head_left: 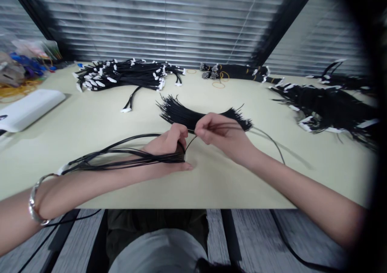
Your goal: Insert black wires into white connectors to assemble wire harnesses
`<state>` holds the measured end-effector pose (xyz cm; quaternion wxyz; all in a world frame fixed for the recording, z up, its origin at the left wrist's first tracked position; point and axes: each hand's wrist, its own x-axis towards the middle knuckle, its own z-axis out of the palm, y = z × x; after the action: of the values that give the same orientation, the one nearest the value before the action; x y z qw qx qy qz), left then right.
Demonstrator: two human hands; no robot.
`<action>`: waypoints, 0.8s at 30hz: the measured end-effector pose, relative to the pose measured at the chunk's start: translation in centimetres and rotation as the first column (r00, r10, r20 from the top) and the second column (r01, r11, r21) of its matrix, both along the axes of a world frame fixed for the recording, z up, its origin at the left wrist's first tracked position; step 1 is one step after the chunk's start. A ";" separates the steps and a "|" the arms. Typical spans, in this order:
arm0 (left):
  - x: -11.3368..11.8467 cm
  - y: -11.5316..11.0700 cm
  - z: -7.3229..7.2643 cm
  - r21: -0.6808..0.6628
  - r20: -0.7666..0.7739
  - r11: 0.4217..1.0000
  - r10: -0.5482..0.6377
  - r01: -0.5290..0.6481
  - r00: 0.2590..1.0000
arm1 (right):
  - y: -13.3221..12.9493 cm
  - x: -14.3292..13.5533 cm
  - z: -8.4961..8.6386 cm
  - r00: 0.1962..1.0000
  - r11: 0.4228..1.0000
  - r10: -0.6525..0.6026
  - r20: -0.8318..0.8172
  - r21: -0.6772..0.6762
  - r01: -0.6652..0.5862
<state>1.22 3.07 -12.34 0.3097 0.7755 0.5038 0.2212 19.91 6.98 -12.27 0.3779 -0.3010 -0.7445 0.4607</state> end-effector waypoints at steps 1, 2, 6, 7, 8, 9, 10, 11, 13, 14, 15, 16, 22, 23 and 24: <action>0.1 0.0 0.0 0.000 0.001 1.000 0.006 -0.006 1.000 | 0.3 0.0 0.0 0.996 0.996 -0.036 -0.086 -0.083 0.028; 0.1 -0.1 0.0 0.002 0.002 1.000 0.009 -0.009 1.000 | 0.6 0.1 0.0 0.985 0.986 -0.069 -0.158 -0.159 0.044; 0.3 -0.2 0.1 0.019 -0.019 1.000 0.023 -0.022 1.000 | 2.8 1.6 0.6 0.927 0.942 -0.209 -0.313 -0.318 0.106; 0.3 -0.3 0.1 0.020 -0.026 1.000 0.020 -0.020 0.999 | 3.5 2.3 0.8 0.913 0.935 -0.249 -0.323 -0.327 0.139; 0.3 -0.3 0.2 0.020 -0.032 1.000 0.019 -0.018 0.999 | 4.3 3.2 1.0 0.901 0.928 -0.284 -0.329 -0.329 0.172; 0.3 -0.3 0.1 0.023 -0.037 1.000 0.021 -0.020 0.999 | 5.1 4.1 1.1 0.893 0.921 -0.317 -0.320 -0.328 0.210; 0.2 -0.3 0.1 0.027 -0.038 0.999 0.021 -0.020 0.999 | 6.0 5.2 1.1 0.887 0.915 -0.344 -0.306 -0.322 0.244; 0.1 -0.2 0.0 0.036 -0.040 0.999 0.015 -0.014 0.999 | 7.0 6.2 1.1 0.882 0.910 -0.367 -0.297 -0.313 0.273; -0.3 0.1 -0.2 0.075 -0.062 0.996 -0.046 0.050 0.997 | 8.7 8.2 0.8 0.874 0.898 -0.401 -0.274 -0.305 0.316; -0.5 0.4 -0.4 0.102 -0.091 0.988 -0.103 0.113 0.990 | 9.5 9.2 0.5 0.870 0.896 -0.412 -0.270 -0.296 0.332; -0.7 0.6 -0.5 0.128 -0.138 0.973 -0.172 0.189 0.976 | 10.3 10.1 0.3 0.872 0.897 -0.412 -0.264 -0.285 0.337; -0.8 0.9 -0.6 0.150 -0.190 0.953 -0.234 0.264 0.953 | 10.9 10.9 0.0 0.878 0.902 -0.406 -0.254 -0.266 0.340; -0.9 1.2 -0.1 0.118 -0.255 0.942 -0.276 0.313 0.927 | 12.2 13.9 -0.1 0.807 0.854 -0.516 -0.287 -0.247 0.458; -0.9 1.2 0.0 0.094 -0.247 0.951 -0.264 0.295 0.932 | 11.9 13.8 0.2 0.772 0.832 -0.553 -0.315 -0.253 0.493; -0.8 1.1 0.2 0.073 -0.240 0.959 -0.251 0.275 0.938 | 11.4 13.4 0.6 0.740 0.818 -0.575 -0.348 -0.243 0.521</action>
<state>0.42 4.15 -12.18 0.2353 0.8713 0.4155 0.1135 33.29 18.42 -11.67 0.6225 -0.4282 -0.4958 0.4281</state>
